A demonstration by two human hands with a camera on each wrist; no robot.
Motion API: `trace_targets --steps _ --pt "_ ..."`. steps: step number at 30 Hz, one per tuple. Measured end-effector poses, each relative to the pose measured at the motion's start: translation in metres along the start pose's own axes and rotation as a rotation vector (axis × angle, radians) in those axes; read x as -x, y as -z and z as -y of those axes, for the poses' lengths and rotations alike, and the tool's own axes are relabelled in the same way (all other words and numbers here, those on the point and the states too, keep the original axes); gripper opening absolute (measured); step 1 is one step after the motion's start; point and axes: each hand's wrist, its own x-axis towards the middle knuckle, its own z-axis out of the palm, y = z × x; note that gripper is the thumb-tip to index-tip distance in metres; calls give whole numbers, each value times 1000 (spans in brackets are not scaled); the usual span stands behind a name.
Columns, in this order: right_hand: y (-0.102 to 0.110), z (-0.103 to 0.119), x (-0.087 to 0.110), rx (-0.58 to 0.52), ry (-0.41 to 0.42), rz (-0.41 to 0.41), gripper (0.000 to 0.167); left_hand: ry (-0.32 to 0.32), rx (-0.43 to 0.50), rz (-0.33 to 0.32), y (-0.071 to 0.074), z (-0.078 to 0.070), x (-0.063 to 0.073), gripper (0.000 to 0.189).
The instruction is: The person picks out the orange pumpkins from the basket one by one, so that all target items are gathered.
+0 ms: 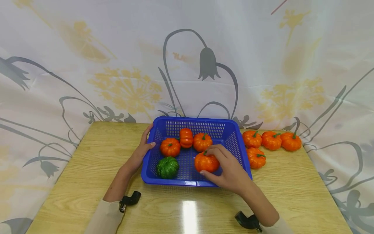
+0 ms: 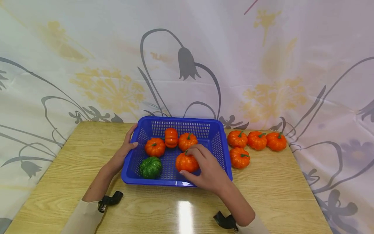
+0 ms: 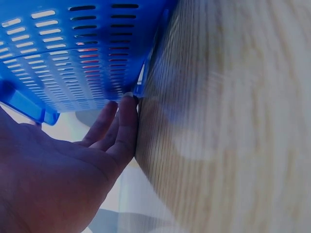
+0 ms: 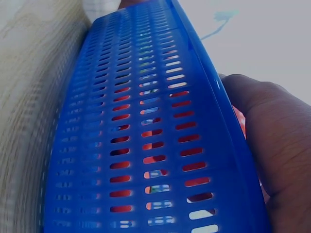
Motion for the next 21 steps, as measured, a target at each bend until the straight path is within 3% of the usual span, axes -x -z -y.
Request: trace_targets --steps 21 --pt "6 -5 11 -34 66 -137 49 -4 7 3 0 -2 1 77"
